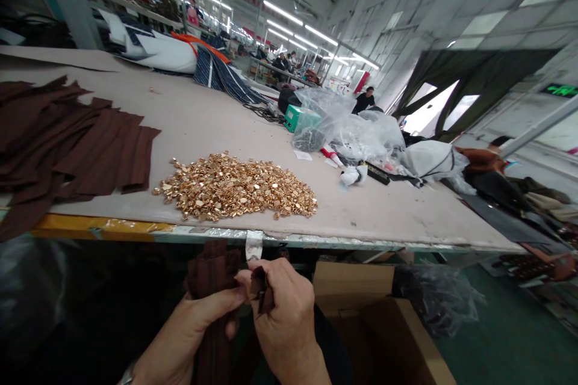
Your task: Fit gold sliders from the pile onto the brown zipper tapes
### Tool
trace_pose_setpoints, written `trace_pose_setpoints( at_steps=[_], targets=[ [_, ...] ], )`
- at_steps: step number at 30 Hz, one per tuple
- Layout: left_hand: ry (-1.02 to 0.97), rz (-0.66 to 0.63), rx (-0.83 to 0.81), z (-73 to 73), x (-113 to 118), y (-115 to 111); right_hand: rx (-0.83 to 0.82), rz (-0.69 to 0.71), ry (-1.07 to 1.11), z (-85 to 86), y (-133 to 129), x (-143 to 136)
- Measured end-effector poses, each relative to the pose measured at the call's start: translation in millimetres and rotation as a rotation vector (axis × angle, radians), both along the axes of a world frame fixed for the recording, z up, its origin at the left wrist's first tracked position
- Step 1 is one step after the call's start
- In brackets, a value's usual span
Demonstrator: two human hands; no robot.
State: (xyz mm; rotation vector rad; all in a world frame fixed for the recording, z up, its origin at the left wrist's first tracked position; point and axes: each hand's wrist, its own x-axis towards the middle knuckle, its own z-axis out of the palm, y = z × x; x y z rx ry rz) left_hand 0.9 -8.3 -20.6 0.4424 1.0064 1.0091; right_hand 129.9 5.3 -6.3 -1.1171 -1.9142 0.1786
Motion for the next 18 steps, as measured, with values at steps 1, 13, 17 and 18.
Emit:
trace_pose_setpoints(
  at_steps=[1,13,17,18],
  targets=[
    [0.002,-0.004,0.0,0.4,0,0,0.006,0.003,0.003,-1.2,0,0],
    [-0.01,-0.05,0.032,-9.5,4,-4,-0.45,-0.102,0.292,3.1,16,-6],
    [0.176,-0.092,0.138,-14.1,2,-2,-0.393,-0.023,0.203,10.7,4,-3],
    [0.202,-0.101,0.192,-15.1,0,-2,-0.381,0.036,0.17,12.3,-1,-2]
  ],
)
